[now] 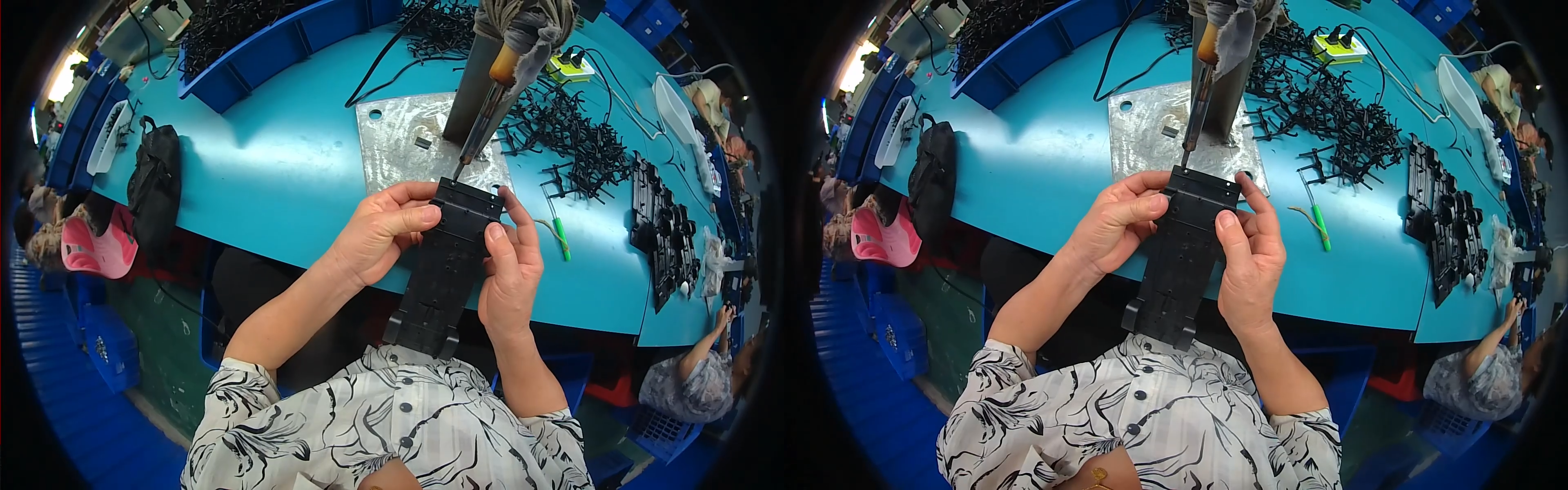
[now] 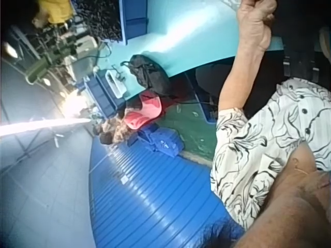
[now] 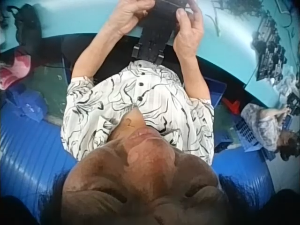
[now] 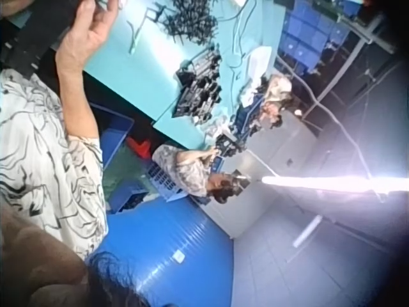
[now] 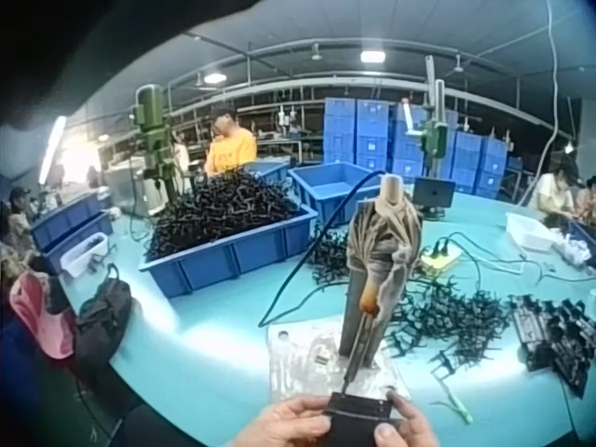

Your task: Assembling plastic components of a toy car chassis at a factory workbench, including heat-staking parts with a tool.

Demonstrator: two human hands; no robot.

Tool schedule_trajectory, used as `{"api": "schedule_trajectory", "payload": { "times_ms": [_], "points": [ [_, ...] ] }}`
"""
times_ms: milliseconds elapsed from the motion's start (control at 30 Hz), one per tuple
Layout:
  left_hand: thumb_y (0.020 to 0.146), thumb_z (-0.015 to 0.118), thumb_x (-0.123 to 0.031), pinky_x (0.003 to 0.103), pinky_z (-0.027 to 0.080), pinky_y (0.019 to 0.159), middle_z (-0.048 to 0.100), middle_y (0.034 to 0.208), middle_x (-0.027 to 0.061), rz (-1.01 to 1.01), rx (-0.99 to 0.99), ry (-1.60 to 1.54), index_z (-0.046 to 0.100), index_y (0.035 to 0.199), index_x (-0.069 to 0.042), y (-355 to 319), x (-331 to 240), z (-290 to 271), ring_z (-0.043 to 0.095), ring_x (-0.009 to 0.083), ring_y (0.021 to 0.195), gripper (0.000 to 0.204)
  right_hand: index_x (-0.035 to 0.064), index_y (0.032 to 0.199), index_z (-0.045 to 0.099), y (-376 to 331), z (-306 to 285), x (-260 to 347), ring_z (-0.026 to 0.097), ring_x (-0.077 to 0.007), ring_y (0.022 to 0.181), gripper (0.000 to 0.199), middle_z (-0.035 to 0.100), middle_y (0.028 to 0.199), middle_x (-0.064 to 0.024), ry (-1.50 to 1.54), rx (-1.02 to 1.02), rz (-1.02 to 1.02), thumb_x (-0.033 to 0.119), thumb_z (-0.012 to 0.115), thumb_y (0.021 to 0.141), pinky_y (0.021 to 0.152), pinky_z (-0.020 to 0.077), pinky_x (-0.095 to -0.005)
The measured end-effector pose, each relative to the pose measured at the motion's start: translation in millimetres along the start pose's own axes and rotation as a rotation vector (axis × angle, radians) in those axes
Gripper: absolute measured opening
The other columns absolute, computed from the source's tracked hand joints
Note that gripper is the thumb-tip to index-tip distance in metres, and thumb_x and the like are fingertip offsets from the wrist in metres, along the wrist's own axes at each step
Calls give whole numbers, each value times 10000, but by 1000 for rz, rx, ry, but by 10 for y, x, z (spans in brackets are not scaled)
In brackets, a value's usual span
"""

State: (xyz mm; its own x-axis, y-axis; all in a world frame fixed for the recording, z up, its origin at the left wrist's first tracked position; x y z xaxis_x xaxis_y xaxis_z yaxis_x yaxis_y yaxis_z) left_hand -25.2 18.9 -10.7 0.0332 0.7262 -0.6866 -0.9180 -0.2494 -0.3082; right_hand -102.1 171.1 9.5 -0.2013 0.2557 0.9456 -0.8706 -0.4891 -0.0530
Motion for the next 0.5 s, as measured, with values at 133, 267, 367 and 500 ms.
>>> {"api": "schedule_trajectory", "payload": {
  "times_ms": [133, 267, 367, 500],
  "points": [
    [819, 691, -86, 265, 496, 752, 646, 1024, 60, -21, 3, -13, 554, 1169, -4, 11, -20, 12, 617, 123, 882, 384, -2, 1357, 413, 14, -13, -20, 446, 14, 671, 501, 536, 742, 68, 8, -6, 21, 116, 577, 899, 584, 320, -135],
    [824, 688, -95, 286, 492, 789, 637, 1022, 57, -41, -6, -37, 572, 1137, -8, -9, -55, 62, 611, 133, 910, 346, -1, 1359, 407, 18, -32, -73, 493, 4, 717, 494, 591, 820, 36, 33, 11, 20, 113, 568, 906, 613, 361, -142],
    [823, 689, -94, 291, 485, 814, 633, 1013, 50, -64, -1, -40, 577, 1112, -17, -22, -72, 57, 606, 136, 924, 319, -2, 1361, 403, 28, -71, -86, 515, -5, 746, 490, 607, 863, 15, 35, 16, 54, 106, 562, 910, 638, 384, -152],
    [829, 685, -95, 294, 482, 832, 628, 1014, 42, -78, -20, -41, 580, 1079, -35, 5, -22, -10, 603, 135, 921, 278, -3, 1360, 403, 27, -68, -94, 508, -5, 737, 486, 599, 852, 18, 25, 20, 43, 100, 558, 912, 644, 387, -156]
  ]
}}
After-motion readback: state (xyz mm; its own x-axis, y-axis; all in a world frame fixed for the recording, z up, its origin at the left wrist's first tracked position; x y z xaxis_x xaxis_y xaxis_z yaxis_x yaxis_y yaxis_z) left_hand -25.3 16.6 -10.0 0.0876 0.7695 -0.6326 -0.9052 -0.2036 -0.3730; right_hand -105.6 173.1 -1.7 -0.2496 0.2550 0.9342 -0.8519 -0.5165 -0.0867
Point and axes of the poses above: each hand's wrist, its own y-axis towards the middle knuckle, its own z-axis out of the palm, x = y × z, the point moved 2 cm from there along y, towards the middle knuckle
